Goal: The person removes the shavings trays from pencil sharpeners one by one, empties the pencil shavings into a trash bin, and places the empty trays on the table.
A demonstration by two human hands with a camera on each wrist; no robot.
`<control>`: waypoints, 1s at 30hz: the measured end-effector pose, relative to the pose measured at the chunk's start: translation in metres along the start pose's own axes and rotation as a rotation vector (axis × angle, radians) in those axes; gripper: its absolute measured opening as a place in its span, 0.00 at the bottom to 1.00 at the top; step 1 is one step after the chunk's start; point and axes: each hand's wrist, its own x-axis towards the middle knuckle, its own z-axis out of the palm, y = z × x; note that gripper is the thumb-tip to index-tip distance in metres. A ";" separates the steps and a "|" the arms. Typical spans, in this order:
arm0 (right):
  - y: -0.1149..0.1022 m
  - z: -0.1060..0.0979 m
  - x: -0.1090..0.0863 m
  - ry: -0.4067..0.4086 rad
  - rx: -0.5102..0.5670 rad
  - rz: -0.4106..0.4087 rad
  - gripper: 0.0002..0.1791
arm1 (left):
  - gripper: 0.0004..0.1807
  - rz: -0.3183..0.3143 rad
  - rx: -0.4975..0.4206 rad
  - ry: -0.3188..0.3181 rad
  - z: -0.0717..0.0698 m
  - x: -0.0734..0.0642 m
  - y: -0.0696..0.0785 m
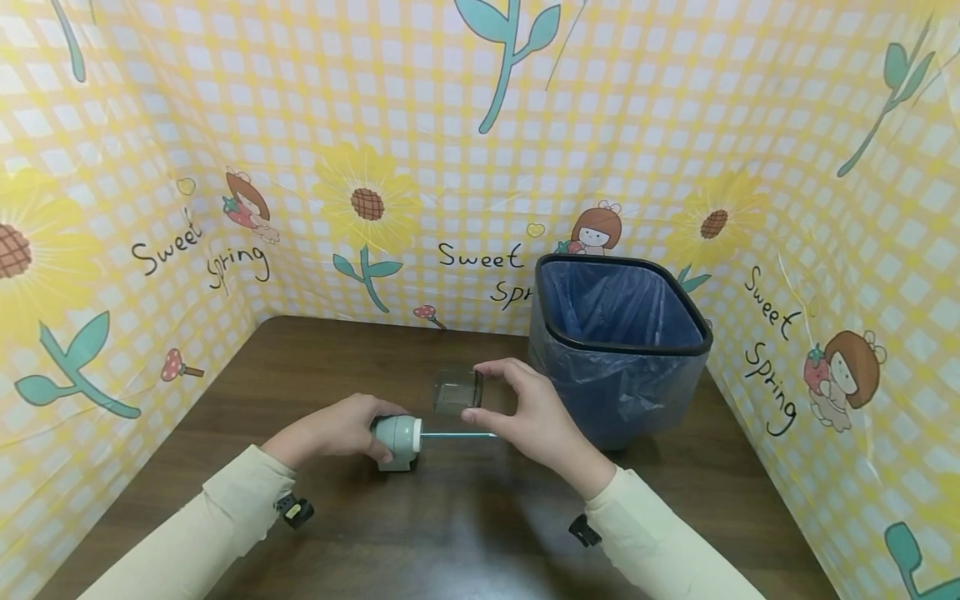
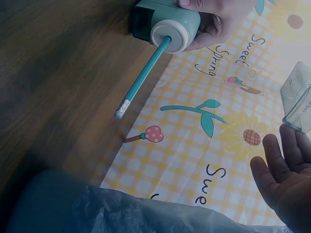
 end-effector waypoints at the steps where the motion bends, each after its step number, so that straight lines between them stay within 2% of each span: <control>1: 0.000 0.000 0.000 -0.001 -0.001 0.001 0.31 | 0.35 0.001 0.000 0.000 0.000 0.000 0.000; 12: 0.005 0.006 -0.004 -0.018 -0.009 0.031 0.32 | 0.35 0.010 0.001 -0.001 0.001 0.001 -0.003; 30: 0.016 0.017 -0.009 -0.025 0.001 0.026 0.32 | 0.34 0.011 0.011 0.000 0.001 0.002 -0.002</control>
